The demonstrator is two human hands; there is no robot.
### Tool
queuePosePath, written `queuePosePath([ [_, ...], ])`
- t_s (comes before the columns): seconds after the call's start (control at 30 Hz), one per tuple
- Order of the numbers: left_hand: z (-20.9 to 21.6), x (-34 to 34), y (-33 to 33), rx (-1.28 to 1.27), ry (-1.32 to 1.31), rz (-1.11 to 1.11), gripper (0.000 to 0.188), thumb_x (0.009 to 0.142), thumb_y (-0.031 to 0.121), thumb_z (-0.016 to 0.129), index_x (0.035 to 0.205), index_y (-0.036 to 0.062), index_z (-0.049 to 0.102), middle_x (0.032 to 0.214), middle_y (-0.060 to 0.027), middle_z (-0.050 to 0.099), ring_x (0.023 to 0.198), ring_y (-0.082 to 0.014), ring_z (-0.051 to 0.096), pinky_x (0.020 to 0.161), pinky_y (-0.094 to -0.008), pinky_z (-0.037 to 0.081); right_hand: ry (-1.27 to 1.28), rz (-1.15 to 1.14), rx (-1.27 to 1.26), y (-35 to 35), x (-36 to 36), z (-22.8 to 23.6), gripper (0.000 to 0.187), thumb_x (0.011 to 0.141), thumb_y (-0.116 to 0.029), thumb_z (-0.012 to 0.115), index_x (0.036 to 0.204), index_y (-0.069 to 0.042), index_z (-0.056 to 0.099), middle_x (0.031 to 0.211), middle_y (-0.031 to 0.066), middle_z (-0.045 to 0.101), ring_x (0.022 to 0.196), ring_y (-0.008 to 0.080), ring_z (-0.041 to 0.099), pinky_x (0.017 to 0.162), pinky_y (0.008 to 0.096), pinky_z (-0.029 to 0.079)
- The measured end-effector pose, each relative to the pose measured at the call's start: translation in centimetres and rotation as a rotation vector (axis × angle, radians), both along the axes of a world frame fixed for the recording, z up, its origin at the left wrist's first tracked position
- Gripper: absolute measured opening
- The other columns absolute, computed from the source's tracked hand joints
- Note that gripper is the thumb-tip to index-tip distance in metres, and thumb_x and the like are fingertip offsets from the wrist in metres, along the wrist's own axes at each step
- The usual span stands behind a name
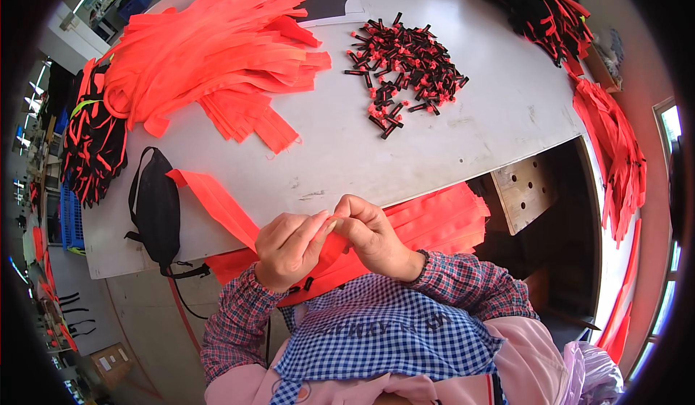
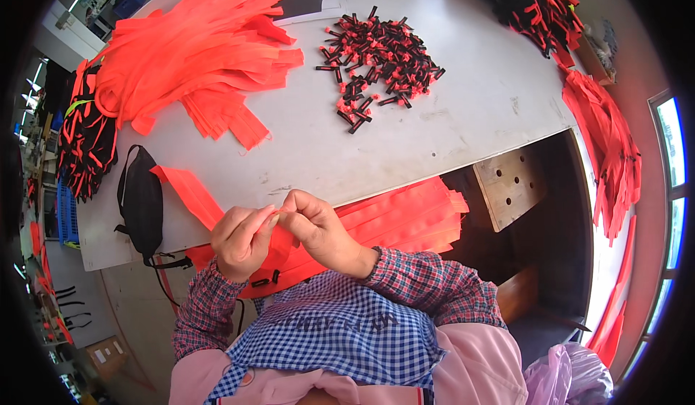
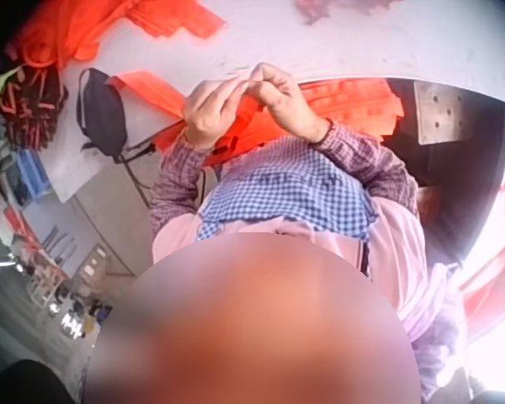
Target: The recorder is manually sliding black zipper pulls onto strips of red zipper tape as part of a manufacturing workflow.
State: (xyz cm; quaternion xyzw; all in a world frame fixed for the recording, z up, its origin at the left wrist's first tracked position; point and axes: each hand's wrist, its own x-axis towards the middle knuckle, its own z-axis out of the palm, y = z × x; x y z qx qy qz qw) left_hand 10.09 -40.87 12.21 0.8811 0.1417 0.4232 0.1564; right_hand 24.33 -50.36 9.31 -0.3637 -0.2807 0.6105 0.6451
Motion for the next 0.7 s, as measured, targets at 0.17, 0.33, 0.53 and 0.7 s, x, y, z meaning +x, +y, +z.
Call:
queuePosePath([
  [0.17,0.8,-0.5,-0.4,-0.216,0.028,0.046,0.018,0.083,0.002,0.076,0.100,0.0009,0.071,0.080,-0.0046,0.065,0.068,-0.0150,0.064,0.056,-0.0266,0.051,-0.126,-0.023,0.105,0.7,0.3,0.8,0.012,0.100,-0.013,0.055,0.090,-0.007,0.053,0.078,-0.0051,0.053,0.067,0.0031,0.047,0.059,0.0210,0.041],
  [0.33,1.1,-0.8,-0.4,-1.015,-0.068,-0.096,0.008,0.088,0.002,0.071,0.096,-0.0006,0.070,0.081,-0.0065,0.067,0.070,-0.0136,0.064,0.059,-0.0245,0.049,-0.722,-0.059,0.311,0.8,1.9,1.3,0.013,0.098,-0.012,0.057,0.088,-0.005,0.053,0.074,-0.0036,0.054,0.064,0.0053,0.044,0.056,0.0222,0.039],
  [0.53,0.2,-0.7,-0.6,-0.467,0.002,0.016,0.016,0.083,0.001,0.076,0.098,0.0003,0.070,0.085,-0.0051,0.065,0.066,-0.0158,0.063,0.056,-0.0260,0.050,-0.427,-0.062,0.147,0.7,0.1,1.1,0.016,0.097,-0.013,0.058,0.084,-0.005,0.051,0.072,-0.0028,0.053,0.064,0.0038,0.045,0.055,0.0227,0.039],
  [0.7,1.5,-0.2,-1.3,0.037,-0.040,-0.054,0.026,0.077,0.000,0.078,0.102,0.0043,0.069,0.088,-0.0065,0.066,0.069,-0.0202,0.064,0.058,-0.0313,0.053,0.094,-0.017,-0.167,1.0,-0.3,1.8,0.018,0.098,-0.016,0.054,0.082,-0.009,0.052,0.074,-0.0035,0.057,0.061,0.0036,0.051,0.054,0.0211,0.044],
])
